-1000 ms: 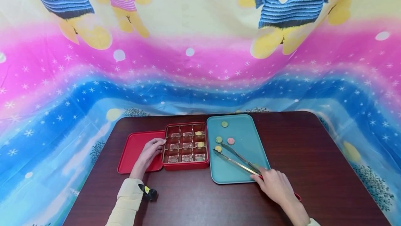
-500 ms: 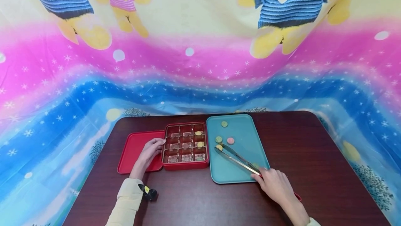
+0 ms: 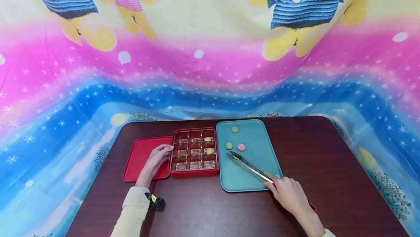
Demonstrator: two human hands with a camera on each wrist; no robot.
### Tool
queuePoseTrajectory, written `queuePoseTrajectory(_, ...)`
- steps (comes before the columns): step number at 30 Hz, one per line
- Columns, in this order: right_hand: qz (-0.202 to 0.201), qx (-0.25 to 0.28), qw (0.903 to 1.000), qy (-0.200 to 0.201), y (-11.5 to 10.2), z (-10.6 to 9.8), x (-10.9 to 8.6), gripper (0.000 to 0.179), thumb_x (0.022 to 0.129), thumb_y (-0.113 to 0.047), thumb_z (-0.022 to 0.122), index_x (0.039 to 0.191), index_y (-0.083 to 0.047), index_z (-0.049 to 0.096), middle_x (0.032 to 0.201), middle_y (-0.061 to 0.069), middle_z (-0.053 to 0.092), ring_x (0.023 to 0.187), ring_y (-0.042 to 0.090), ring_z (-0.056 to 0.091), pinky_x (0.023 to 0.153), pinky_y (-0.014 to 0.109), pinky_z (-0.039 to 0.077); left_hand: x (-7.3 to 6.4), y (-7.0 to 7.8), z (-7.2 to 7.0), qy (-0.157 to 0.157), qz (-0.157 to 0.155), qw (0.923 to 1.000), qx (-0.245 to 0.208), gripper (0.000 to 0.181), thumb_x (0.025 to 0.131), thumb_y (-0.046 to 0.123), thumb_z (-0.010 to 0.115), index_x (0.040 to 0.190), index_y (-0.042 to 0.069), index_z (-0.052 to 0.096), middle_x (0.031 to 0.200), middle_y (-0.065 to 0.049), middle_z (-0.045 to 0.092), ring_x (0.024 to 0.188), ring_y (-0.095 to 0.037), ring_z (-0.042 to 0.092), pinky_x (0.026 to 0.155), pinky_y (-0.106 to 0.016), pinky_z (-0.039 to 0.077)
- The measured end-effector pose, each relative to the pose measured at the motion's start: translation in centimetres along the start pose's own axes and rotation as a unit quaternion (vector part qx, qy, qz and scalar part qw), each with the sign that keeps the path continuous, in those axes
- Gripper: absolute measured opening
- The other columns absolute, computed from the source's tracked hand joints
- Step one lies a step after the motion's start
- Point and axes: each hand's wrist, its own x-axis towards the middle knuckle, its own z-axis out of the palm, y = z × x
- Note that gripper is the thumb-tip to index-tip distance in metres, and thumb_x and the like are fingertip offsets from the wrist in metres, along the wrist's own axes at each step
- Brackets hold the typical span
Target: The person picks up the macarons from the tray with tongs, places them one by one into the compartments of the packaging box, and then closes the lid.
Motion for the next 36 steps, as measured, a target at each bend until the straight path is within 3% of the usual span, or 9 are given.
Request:
queuePoseTrajectory(10, -0.016, -0.001, 0.9995, 0.028, 0.1, 0.1, 0.0, 0.035, 0.083, -0.021, 0.085, 0.069, -0.019, 0.053, 0.052, -0.011, 0.03, 0.046, 0.011, 0.038, 0.043, 0.035, 0.034, 0.1, -0.1, 0.2, 0.01, 0.003, 0.9999, 0.001, 0.039, 0.098, 0.027, 0.072, 0.122, -0.001, 0.061, 0.109, -0.009, 0.064, 0.091, -0.02, 0.059, 0.082, -0.027, 0.052)
queuePoseTrajectory(18, -0.02, -0.002, 0.9994, 0.028, 0.3, -0.1, 0.1, 0.033, 0.083, -0.019, 0.084, 0.07, -0.019, 0.053, 0.052, -0.011, 0.031, 0.046, 0.012, 0.04, 0.044, 0.036, 0.036, 0.0, -0.3, 0.2, 0.013, 0.003, 0.9999, 0.001, 0.038, 0.098, 0.027, 0.072, 0.121, -0.001, 0.061, 0.108, -0.009, 0.064, 0.09, -0.02, 0.059, 0.081, -0.028, 0.052)
queuePoseTrajectory(25, -0.024, -0.006, 0.9992, 0.031, 0.2, -0.3, 0.3, 0.035, 0.084, -0.018, 0.084, 0.07, -0.019, 0.051, 0.053, -0.011, 0.029, 0.047, 0.01, 0.034, 0.044, 0.033, 0.032, 0.1, -0.3, 0.1, 0.015, 0.003, 0.9999, -0.001, 0.037, 0.098, 0.027, 0.072, 0.12, -0.001, 0.061, 0.108, -0.009, 0.064, 0.09, -0.02, 0.06, 0.08, -0.027, 0.053)
queuePoseTrajectory(36, -0.049, -0.006, 0.996, 0.074, 0.3, -0.2, 1.0, 0.039, 0.084, -0.02, 0.083, 0.068, -0.019, 0.048, 0.054, -0.012, 0.026, 0.046, 0.008, 0.03, 0.042, 0.032, 0.029, 0.0, -0.1, 0.2, 0.01, -0.001, 1.0, 0.001, 0.041, 0.098, 0.029, 0.073, 0.124, 0.0, 0.06, 0.111, -0.009, 0.063, 0.092, -0.019, 0.059, 0.083, -0.027, 0.052)
